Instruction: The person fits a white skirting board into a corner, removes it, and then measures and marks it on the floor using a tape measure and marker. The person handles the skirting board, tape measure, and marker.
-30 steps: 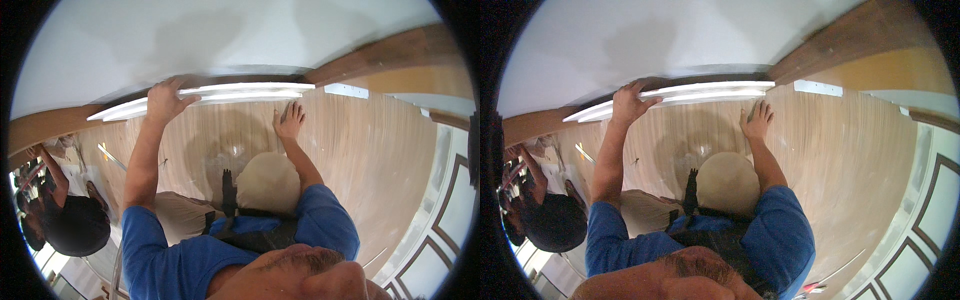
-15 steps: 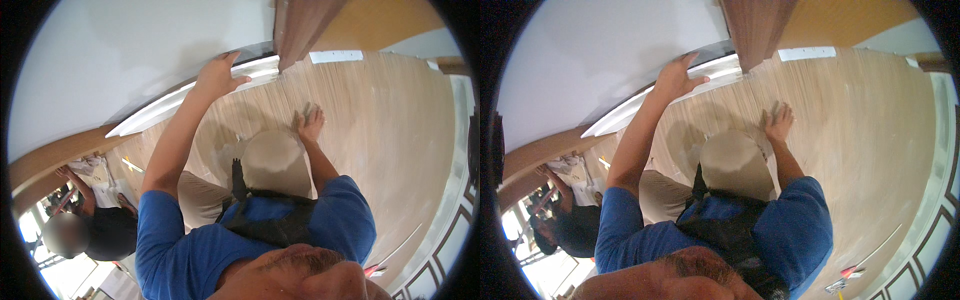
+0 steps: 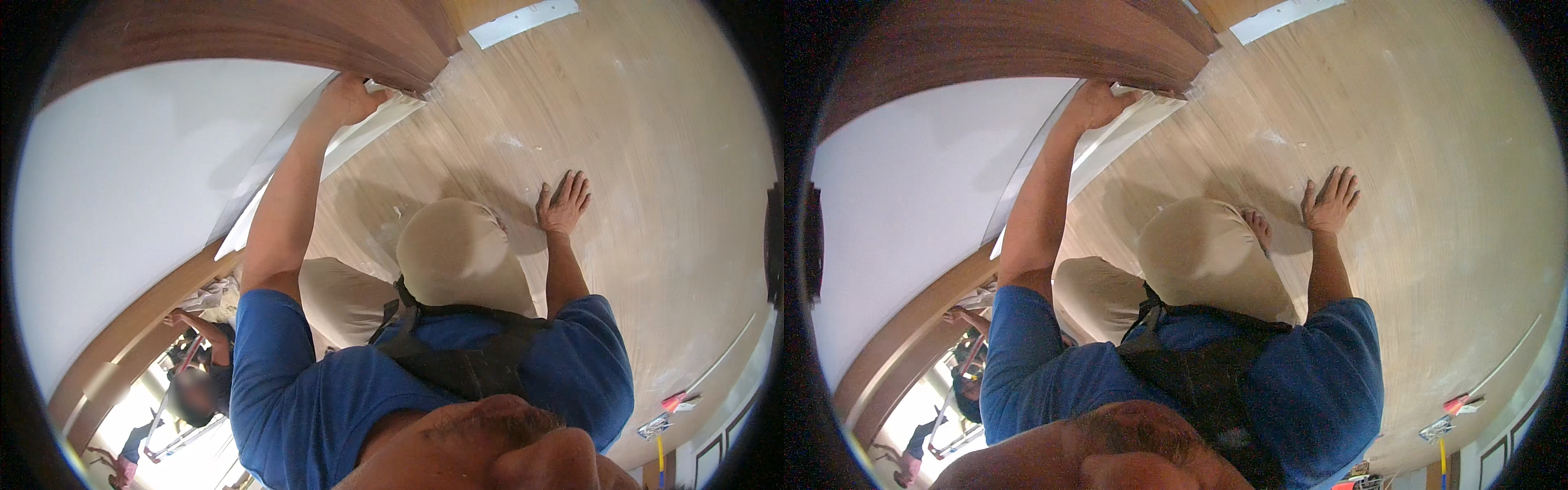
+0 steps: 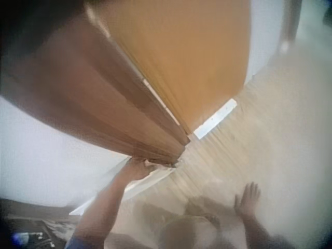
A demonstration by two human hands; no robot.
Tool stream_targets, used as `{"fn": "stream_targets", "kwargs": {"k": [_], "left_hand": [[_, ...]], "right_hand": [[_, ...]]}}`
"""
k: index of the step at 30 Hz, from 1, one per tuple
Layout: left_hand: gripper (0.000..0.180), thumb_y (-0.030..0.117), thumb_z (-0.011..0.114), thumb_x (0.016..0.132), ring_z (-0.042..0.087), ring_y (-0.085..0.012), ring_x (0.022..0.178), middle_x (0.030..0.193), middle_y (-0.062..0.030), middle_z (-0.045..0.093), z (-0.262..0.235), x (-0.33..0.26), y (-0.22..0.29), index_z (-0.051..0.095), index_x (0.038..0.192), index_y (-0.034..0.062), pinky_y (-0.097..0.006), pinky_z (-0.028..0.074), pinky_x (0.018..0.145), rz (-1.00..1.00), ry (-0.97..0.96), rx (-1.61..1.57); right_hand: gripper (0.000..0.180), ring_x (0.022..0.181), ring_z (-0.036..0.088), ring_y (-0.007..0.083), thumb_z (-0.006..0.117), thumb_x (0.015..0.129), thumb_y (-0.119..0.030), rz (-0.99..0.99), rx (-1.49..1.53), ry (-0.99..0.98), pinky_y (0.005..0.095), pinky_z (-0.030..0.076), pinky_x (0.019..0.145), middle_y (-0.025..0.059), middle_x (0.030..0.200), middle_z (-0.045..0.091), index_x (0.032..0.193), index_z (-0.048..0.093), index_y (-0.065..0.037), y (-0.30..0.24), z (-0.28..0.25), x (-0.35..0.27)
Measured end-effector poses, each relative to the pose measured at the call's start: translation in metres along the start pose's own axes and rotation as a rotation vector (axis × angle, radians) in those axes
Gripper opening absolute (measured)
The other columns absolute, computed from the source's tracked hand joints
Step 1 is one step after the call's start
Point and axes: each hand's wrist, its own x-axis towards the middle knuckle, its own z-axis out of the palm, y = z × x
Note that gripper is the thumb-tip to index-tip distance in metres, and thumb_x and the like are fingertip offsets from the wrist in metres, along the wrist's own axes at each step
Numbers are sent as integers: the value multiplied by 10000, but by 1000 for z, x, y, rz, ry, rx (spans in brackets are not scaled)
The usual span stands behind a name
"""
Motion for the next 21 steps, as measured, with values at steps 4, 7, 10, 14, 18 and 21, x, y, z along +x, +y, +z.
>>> {"fn": "stream_targets", "kwargs": {"k": [4, 7, 10, 14, 18, 21], "left_hand": [[642, 418, 665, 910, 439, -389, 1373, 1478, -207, 491, -9, -5, 6, 501, 1428, 76, -443, 374, 1127, 8, -88, 25], [679, 445, 654, 916, 422, -396, 1389, 1477, -230, 486, -11, -6, 8, 481, 1446, 57, -439, 358, 1142, -14, -96, -22], [747, 528, 647, 906, 406, -400, 1410, 1477, -257, 479, -20, -4, 15, 487, 1445, 36, -432, 335, 1164, -26, -153, -25], [756, 537, 651, 902, 442, -406, 1383, 1470, -251, 491, -24, -3, 20, 494, 1440, 30, -418, 356, 1145, -66, -172, -23], [770, 537, 673, 883, 474, -409, 1357, 1462, -253, 501, -27, -3, 23, 499, 1435, 30, -414, 378, 1127, -137, -223, 73], [757, 529, 689, 869, 485, -406, 1349, 1448, -256, 514, -33, -6, 34, 523, 1418, 35, -425, 385, 1124, -121, -212, -18]], "right_hand": [[793, 1528, 134, 394, 434, 975, -566, 8, 9, -7, 564, 58, 1226, 202, 1638, 221, 1565, 292, -56, 3, 4, 1], [785, 1526, 147, 397, 430, 977, -563, 3, 25, 3, 569, 62, 1225, 202, 1634, 232, 1562, 302, -55, 1, -2, 4], [773, 1524, 154, 396, 432, 981, -554, 15, 13, -7, 567, 69, 1226, 198, 1634, 235, 1562, 305, -61, 1, 1, 4], [754, 1526, 153, 389, 441, 982, -545, 7, 40, 25, 565, 72, 1226, 187, 1638, 234, 1560, 319, -76, 3, 1, 3], [754, 1524, 167, 385, 451, 978, -555, 13, 49, 12, 569, 79, 1222, 182, 1635, 248, 1551, 343, -77, 2, -1, 4], [761, 1526, 169, 377, 464, 973, -559, 22, 58, 17, 569, 79, 1222, 178, 1636, 249, 1549, 348, -76, 2, 3, 4]]}}
